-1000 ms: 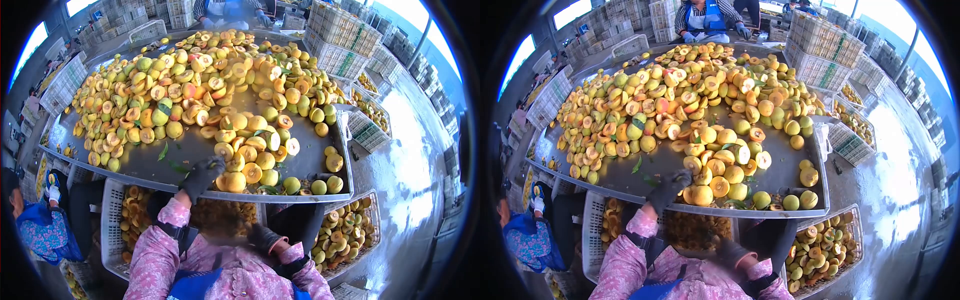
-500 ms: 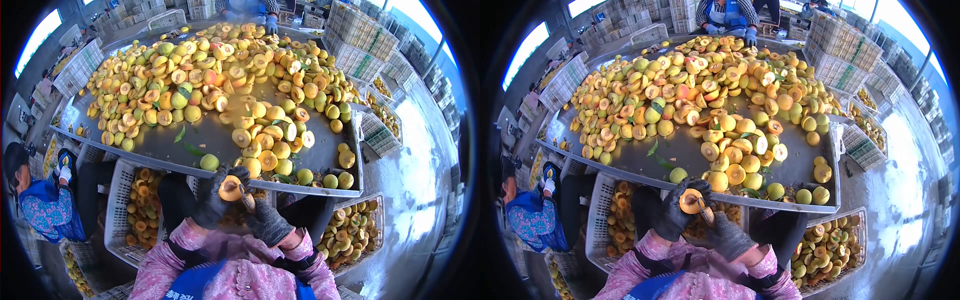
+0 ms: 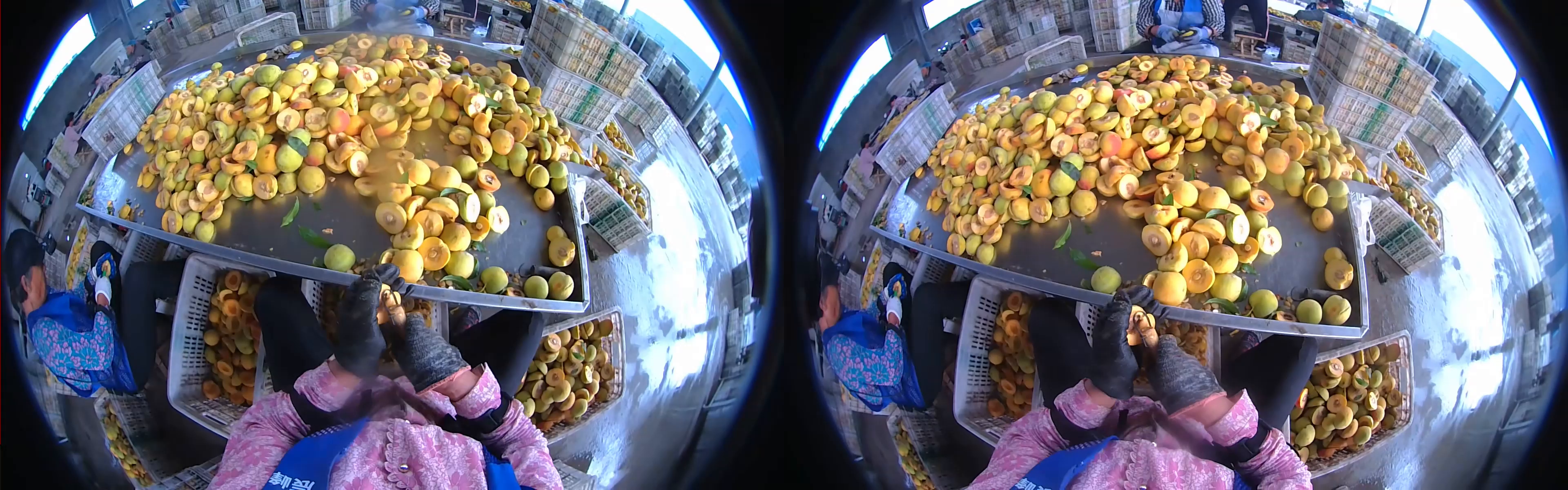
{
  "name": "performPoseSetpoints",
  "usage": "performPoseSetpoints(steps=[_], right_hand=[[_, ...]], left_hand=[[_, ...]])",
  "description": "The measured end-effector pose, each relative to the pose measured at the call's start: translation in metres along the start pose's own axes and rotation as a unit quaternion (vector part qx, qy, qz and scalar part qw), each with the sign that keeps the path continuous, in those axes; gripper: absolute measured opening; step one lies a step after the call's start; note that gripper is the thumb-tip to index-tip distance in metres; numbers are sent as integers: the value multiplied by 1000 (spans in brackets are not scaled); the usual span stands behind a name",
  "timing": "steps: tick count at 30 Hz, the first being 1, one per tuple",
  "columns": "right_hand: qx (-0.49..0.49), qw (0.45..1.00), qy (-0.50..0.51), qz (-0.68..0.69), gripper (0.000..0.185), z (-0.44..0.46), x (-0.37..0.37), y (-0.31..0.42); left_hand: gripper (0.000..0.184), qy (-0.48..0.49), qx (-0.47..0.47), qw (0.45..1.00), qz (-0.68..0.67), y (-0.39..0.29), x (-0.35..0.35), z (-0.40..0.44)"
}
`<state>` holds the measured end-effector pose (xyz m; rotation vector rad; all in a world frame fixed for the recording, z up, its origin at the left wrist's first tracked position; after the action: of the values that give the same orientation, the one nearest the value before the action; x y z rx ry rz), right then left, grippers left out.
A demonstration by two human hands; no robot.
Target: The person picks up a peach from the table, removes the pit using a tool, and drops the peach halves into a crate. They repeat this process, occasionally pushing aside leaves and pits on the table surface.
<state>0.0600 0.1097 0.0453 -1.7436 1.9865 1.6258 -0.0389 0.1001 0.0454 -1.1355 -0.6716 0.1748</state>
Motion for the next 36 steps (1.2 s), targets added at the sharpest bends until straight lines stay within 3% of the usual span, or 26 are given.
performPoseSetpoints(steps=[3, 6, 8, 11, 13, 15, 17, 21, 24, 27, 30, 32, 34, 36], right_hand=[[-102, 994, -37, -17, 29, 13, 19, -8], [-152, 985, -49, 69, 32, 14, 25, -6], [-123, 992, -24, 23, 34, 20, 35, -13], [-103, 994, 20, 8, 36, 25, 39, -14], [-84, 996, 39, 8, 36, 27, 41, -15], [-53, 997, 51, -1, 34, 29, 46, -21], [-61, 996, 58, 37, 31, 38, 60, -32], [-195, 980, 24, 4, 30, 30, 59, -14], [-136, 986, 27, -88, 24, 41, 79, -23], [-45, 998, 42, 4, 16, 35, 55, -13], [-180, 980, 79, 38, 14, 30, 57, -3], [-169, 978, 120, -1, 14, 28, 57, 4], [-152, 980, 130, -8, 15, 28, 58, 4], [-130, 985, 107, 18, 16, 30, 59, -2]], left_hand=[[34, 0, 9, 998, 58, 3, -5, 1], [34, 13, 33, 993, 115, -1, -5, 4], [32, 24, 60, 983, 173, -11, -3, 5], [23, 117, 202, 895, 380, -20, 1, 5], [23, 27, 32, 981, 191, 24, -31, 5], [23, 27, 14, 982, 188, 34, -38, 1], [21, 120, 152, 908, 371, -5, -13, 6], [21, 85, 100, 940, 315, 0, -22, 5], [22, 80, 107, 933, 335, 11, -34, 1], [21, 105, 106, 924, 352, 14, -37, 0], [22, 160, 130, 868, 451, 6, -32, 2], [26, 172, 141, 861, 458, 24, -45, 1], [24, 138, 42, 946, 290, 39, -53, 0], [24, 114, -44, 979, 161, 50, -57, -4]])
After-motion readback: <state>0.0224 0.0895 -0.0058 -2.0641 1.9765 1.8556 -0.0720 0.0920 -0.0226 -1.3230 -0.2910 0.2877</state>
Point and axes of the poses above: each hand's wrist, its own z-axis towards the middle knuckle, its own x-axis out of the palm, y = z × x, the point moved 10 cm from there along z, towards the middle knuckle, and after that the axes turned 11 degrees about x, right-handed, at the moved point
